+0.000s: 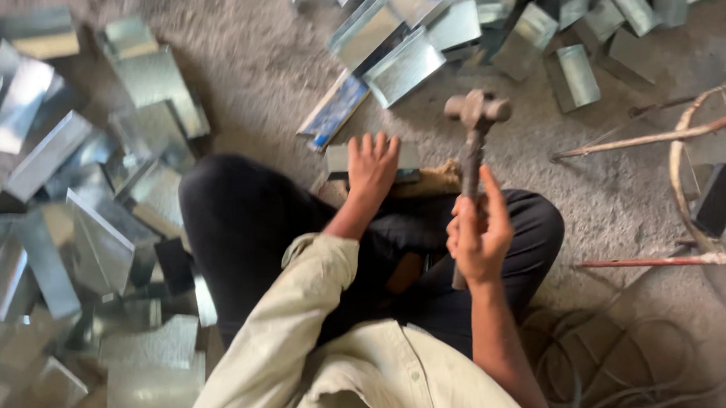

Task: The person sits cross-legged on a concrete floor surrounded by numerous small metal boxes. They pick up a box, place it on a wooden block, and repeatedly strike it with a hammer to flatten or shape it. The person then discards the box and repeats the process with another one.

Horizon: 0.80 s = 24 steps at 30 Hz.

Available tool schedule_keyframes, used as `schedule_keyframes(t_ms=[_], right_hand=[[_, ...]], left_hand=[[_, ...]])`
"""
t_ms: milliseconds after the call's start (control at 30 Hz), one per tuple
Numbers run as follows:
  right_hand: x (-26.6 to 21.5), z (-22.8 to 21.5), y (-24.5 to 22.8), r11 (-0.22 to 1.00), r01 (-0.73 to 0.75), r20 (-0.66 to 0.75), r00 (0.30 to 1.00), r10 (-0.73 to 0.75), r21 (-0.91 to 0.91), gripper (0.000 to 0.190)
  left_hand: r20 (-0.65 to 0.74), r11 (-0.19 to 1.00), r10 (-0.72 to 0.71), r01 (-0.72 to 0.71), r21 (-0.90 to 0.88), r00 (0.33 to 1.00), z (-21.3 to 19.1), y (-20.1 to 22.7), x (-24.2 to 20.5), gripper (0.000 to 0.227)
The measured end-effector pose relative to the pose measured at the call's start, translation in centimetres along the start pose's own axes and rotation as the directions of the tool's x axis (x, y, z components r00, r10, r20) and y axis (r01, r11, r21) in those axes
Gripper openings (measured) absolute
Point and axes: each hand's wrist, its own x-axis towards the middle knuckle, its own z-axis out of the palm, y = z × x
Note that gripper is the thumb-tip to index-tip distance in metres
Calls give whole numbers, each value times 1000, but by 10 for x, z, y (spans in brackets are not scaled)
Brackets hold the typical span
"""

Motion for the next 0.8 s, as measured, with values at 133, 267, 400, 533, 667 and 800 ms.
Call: schedule_keyframes(t_ms=[133, 267, 400, 533, 667, 800], right_hand=[[-7, 5, 44, 980, -186, -18, 982, 188, 75, 54], [-1, 2, 62, 939, -342, 34, 939, 344, -46, 53], [-14, -9, 55, 925, -377, -10, 926, 377, -45, 54], [-16, -6, 47, 937, -350, -42, 936, 349, -17, 56], [-16, -1, 47, 971, -237, -68, 969, 237, 20, 56], [-23, -11, 46, 998, 29, -56, 998, -26, 55, 54]], left_hand=[[35, 998, 13, -15, 55, 999, 3, 1, -5, 16], [94, 997, 54, -59, 50, 994, 7, -1, -3, 13], [115, 997, 37, -45, 64, 993, 10, -8, 14, 29], [29, 997, -5, 3, 71, 1000, -5, 2, -1, 43], [107, 997, -26, 34, -74, 994, 3, 18, -32, 55], [263, 1000, 11, -12, 3, 965, 32, 7, -41, 33]])
